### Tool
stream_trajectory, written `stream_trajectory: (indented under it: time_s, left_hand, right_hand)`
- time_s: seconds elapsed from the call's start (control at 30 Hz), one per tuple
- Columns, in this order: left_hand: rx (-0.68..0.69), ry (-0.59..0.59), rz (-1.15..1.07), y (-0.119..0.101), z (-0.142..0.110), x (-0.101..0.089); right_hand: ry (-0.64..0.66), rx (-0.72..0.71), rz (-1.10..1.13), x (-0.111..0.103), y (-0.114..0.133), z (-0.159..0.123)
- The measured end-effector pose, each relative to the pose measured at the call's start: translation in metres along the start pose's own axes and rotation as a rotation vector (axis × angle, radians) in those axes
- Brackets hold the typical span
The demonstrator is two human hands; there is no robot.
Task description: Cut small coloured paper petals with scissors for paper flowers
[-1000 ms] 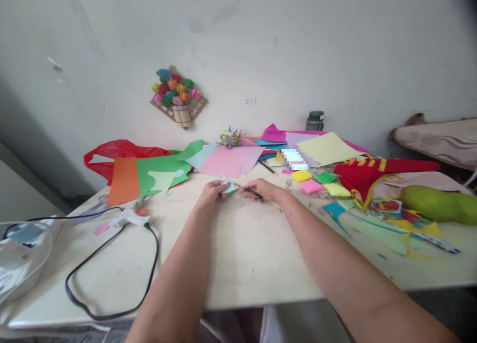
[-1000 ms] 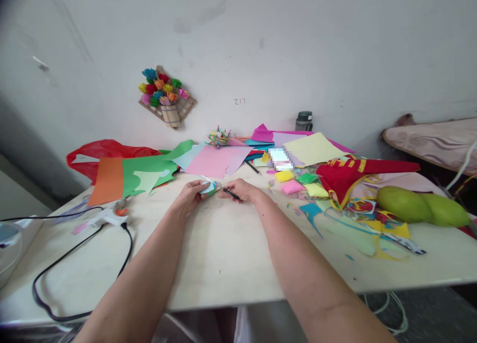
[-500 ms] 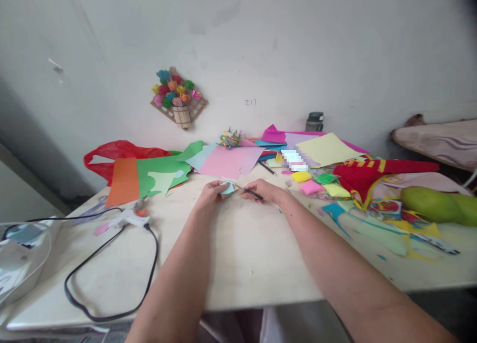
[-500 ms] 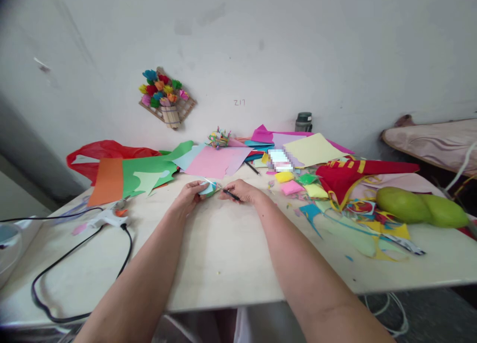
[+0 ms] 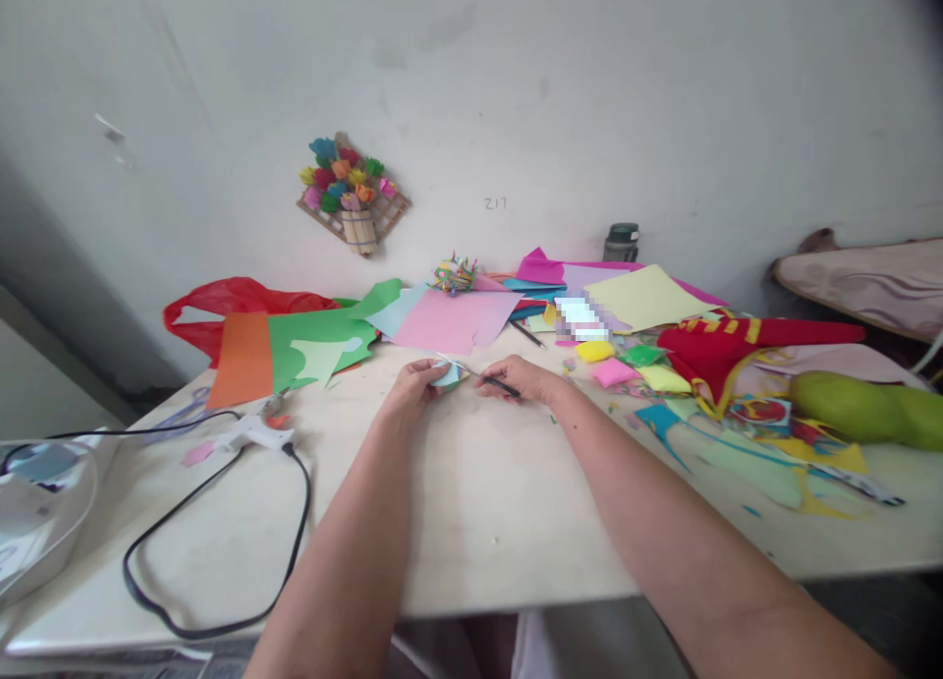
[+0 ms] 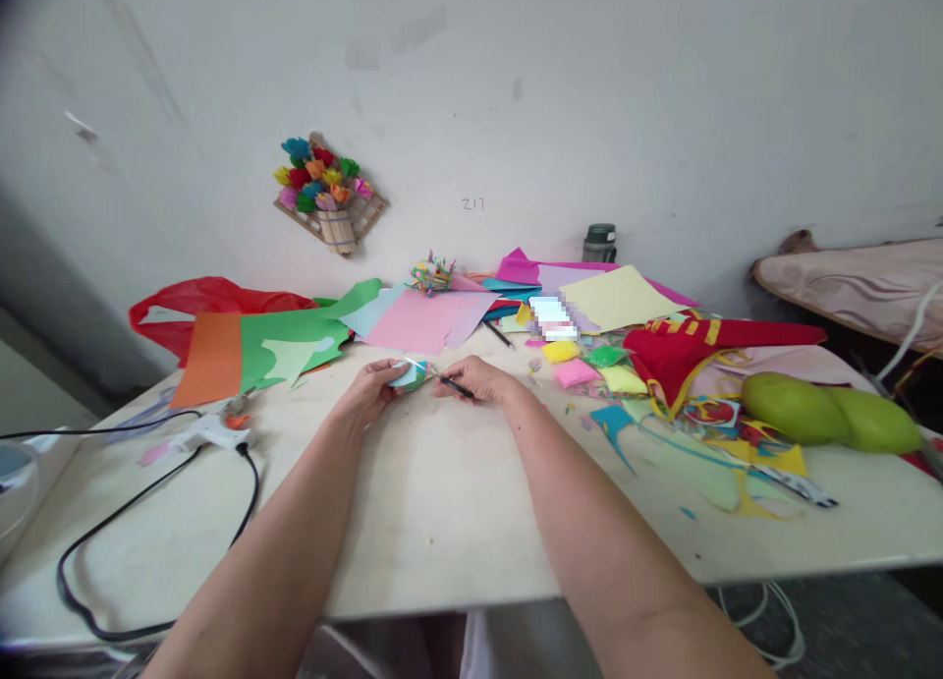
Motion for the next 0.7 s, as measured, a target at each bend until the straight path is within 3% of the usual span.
stream_trajectory:
  time_s: [0.27, 0.7]
  left_hand:
    - [-0.017, -0.012, -0.009, -0.0009, -0.0017, -0.0004]
    - [-0.012, 0.104, 0.021, -0.0017, -0.0040, 0.0061]
  right_hand:
    - [0.009, 0.018, -0.026, -0.0043, -0.0053, 0.0024]
    - [0.010, 0.058, -0.051, -0.0024, 0.0001, -0.0043]
Point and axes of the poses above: each hand's wrist, its own z-axis towards the middle knuckle, its own x-axis out of the palm, y = z × x, the point moved 5 cm from there along z, towards the middle knuckle, and after that the axes turned 11 degrees about x, right-handed, at the moved point
